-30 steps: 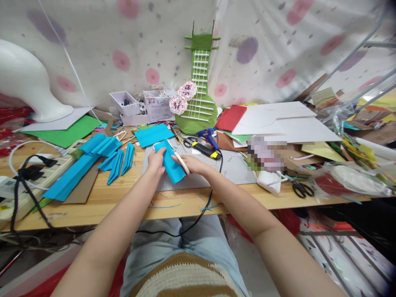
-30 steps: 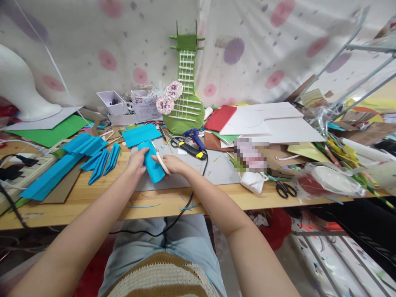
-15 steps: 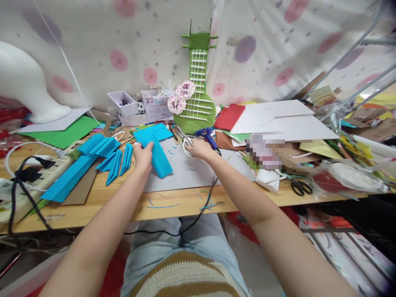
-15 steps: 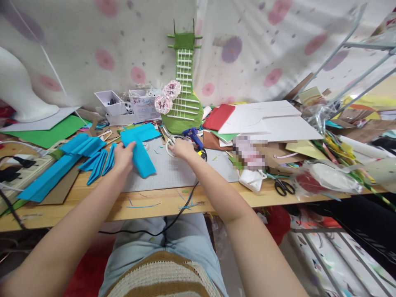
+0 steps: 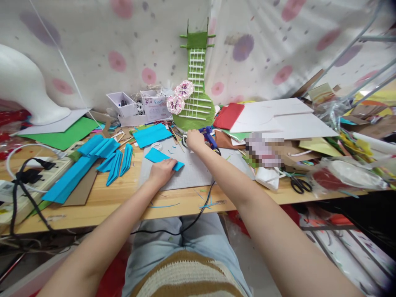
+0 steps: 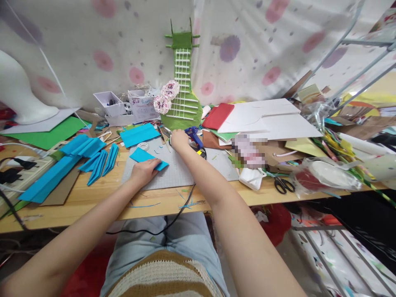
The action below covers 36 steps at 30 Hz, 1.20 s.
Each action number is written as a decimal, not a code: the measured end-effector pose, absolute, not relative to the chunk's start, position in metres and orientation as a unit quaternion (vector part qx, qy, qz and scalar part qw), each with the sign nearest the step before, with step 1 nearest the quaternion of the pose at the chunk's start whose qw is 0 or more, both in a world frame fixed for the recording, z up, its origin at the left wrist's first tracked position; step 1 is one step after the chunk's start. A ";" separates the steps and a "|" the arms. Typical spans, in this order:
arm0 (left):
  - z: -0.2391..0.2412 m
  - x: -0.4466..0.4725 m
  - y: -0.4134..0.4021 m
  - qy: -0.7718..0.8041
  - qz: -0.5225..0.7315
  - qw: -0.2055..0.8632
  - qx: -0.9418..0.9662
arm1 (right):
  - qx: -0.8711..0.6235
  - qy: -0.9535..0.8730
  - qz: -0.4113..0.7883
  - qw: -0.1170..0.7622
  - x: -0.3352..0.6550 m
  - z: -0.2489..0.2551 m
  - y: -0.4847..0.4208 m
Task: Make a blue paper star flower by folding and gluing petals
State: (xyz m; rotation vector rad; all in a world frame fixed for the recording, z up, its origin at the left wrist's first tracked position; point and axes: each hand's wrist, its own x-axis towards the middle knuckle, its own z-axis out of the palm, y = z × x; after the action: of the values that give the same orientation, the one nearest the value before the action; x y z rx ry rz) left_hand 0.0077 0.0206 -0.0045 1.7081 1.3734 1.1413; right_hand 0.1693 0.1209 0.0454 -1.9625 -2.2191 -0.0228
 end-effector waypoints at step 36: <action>0.007 -0.029 0.038 0.471 0.605 0.442 0.466 | -0.440 -0.592 0.450 0.504 0.189 0.010 0.062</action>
State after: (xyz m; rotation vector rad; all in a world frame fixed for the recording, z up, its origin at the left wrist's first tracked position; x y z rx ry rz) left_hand -0.0293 0.0382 0.0070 1.1573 1.1691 1.5006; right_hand 0.1892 0.0619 0.0098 -1.0631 -1.4287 1.0868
